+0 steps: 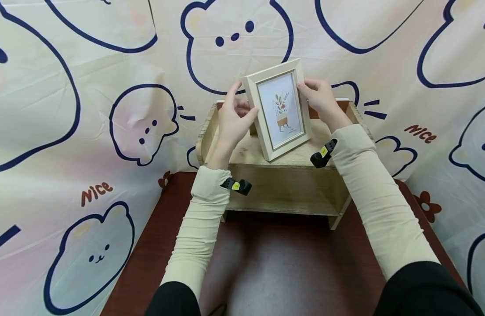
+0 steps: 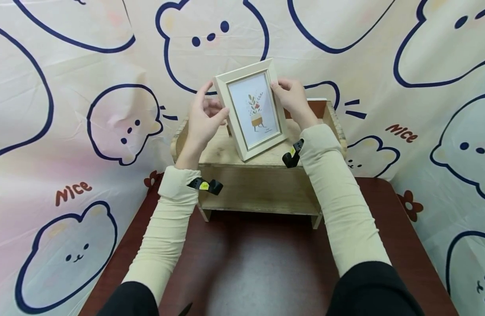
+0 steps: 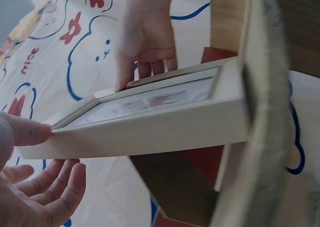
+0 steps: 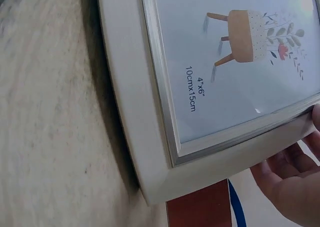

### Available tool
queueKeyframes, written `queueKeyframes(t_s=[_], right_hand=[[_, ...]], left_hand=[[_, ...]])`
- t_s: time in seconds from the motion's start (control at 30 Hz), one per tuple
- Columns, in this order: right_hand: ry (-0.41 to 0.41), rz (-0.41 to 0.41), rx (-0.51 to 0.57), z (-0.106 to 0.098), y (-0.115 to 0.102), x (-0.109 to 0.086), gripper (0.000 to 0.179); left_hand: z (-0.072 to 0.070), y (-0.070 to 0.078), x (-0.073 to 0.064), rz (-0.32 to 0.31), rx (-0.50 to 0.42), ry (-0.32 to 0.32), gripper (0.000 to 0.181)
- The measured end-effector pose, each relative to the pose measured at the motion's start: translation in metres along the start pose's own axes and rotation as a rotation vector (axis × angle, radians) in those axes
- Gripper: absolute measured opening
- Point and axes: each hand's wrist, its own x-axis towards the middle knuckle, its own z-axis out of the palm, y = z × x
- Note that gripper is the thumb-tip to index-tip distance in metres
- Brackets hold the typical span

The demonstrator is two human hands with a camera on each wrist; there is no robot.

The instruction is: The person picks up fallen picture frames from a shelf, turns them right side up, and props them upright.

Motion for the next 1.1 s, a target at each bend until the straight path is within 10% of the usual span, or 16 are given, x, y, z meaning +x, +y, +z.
queueKeyframes(t_s=[0.27, 0.53, 1.1], right_hand=[[-0.096, 0.165, 0.165, -0.011, 0.011, -0.006, 0.050], [-0.137, 0.187, 0.208, -0.016, 0.023, -0.009, 0.052], [-0.145, 0.172, 0.158, -0.025, 0.024, -0.028, 0.052]], left_hand=[[0.019, -0.019, -0.029, 0.090, 0.005, 0.076, 0.053], [0.029, -0.023, -0.051, 0.008, -0.063, 0.092, 0.050], [0.026, -0.038, -0.044, -0.028, -0.039, 0.097, 0.041]])
